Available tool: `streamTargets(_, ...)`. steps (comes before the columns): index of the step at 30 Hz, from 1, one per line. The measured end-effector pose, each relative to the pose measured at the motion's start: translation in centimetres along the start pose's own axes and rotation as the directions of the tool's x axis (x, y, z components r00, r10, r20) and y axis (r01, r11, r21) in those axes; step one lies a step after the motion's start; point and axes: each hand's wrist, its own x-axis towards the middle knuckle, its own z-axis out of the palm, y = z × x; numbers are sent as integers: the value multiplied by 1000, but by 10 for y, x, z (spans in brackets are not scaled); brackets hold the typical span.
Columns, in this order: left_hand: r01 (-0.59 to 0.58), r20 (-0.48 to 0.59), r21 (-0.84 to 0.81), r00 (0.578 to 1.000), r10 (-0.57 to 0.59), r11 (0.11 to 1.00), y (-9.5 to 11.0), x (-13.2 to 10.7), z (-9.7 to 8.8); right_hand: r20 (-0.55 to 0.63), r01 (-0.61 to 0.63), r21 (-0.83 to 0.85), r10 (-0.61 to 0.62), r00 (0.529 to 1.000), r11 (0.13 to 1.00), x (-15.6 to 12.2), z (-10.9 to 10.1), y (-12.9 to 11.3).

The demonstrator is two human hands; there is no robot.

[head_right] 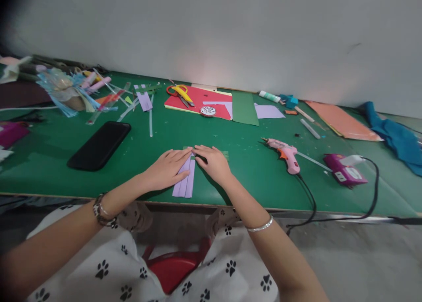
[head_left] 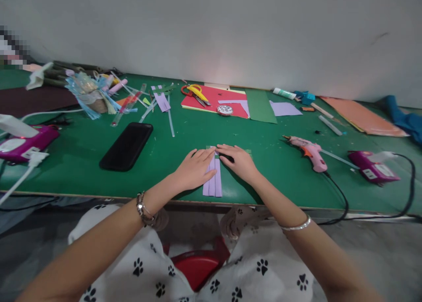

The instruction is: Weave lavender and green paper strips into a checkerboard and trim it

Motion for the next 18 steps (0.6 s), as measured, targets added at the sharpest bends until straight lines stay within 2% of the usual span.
streamTargets(3,16,42,19,999,-16,1000,2,-1,0,-3,3,3,-3,1000,1000,0,0,0)
streamTargets(9,20,39,47,999,-22,999,2,-2,2,-2,22,-37,-22,1000,999,-3,1,0)
streamTargets(15,31,59,47,998,-33,998,4,-2,-2,-56,65,-120,-72,996,991,-11,-10,5)
streamTargets(18,37,69,34,997,-40,999,4,-2,-2,-68,33,-188,-46,997,982,-16,-13,7)
